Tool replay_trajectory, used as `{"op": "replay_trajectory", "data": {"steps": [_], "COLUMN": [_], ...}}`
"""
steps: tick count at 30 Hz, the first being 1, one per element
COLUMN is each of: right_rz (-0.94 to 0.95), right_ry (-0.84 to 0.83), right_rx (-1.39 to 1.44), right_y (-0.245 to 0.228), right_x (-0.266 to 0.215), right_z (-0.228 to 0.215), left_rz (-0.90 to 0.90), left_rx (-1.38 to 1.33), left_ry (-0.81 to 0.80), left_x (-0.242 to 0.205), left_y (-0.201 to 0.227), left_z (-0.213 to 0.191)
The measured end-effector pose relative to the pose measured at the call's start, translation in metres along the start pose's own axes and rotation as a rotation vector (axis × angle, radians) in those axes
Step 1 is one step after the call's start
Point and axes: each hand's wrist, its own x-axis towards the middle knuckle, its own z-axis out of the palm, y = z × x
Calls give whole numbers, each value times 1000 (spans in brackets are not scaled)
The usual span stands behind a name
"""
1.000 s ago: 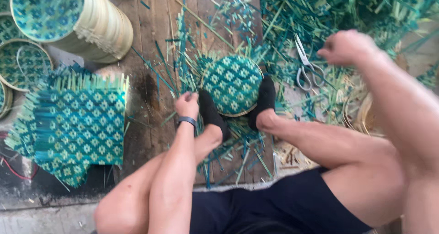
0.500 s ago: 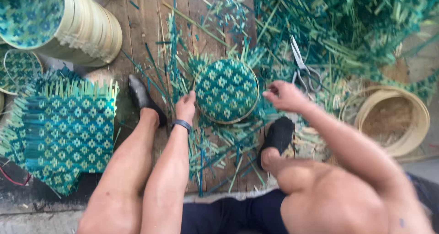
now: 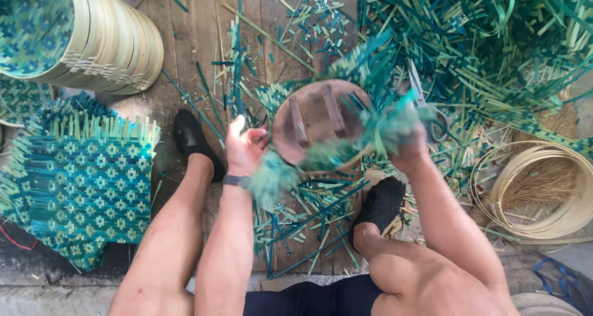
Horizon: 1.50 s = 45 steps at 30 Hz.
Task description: The person places a circular bamboo frame onto a woven mat, trims the excess woven material around the frame using scissors, and then removes the frame to reveal a finished circular piece. This process is repeated multiple times.
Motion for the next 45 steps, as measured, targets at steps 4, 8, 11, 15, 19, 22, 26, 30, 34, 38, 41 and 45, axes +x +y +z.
{"op": "replay_trajectory", "data": {"steps": [4, 8, 11, 15, 19, 22, 26, 30, 34, 38, 41, 45], "right_rz": [266, -196, -885, -480, -542, -458, -648, -823, -713, -828, -943, -576], "right_ry": [30, 585, 392, 87, 134, 108, -45, -146, -145, -93, 213, 653], "right_rx": [29, -1211, -1394, -1766, -1863, -1863, -1758, -1705, -1764, -1505, -1434, -1474], "right_y": [13, -23, -12, 65, 101, 88, 55, 48, 54, 40, -1, -27], "right_x": [35, 15, -20, -10, -2, 5, -8, -20, -10, -14, -17, 13], "right_z": [-27, -7, 49, 120, 124, 128, 128, 125, 135, 108, 33, -91], "left_rz": [27, 93, 211, 400, 491, 614, 807, 1162, 1133, 1122, 870, 692], "left_rx": [67, 284, 417, 560, 626, 659, 530, 671, 734, 1231, 1369, 1507], "left_ry": [183, 253, 328, 475, 476, 428, 386, 470, 529, 376, 374, 505], "left_x": [18, 26, 26, 27, 13, 6, -6, -18, -22, -28, -17, -2], "left_y": [-43, -73, -71, -71, -76, -66, -42, -13, -16, -69, -115, -156], "left_z": [-20, -41, -40, -26, -25, -12, 2, 9, 34, 48, 71, 116]}}
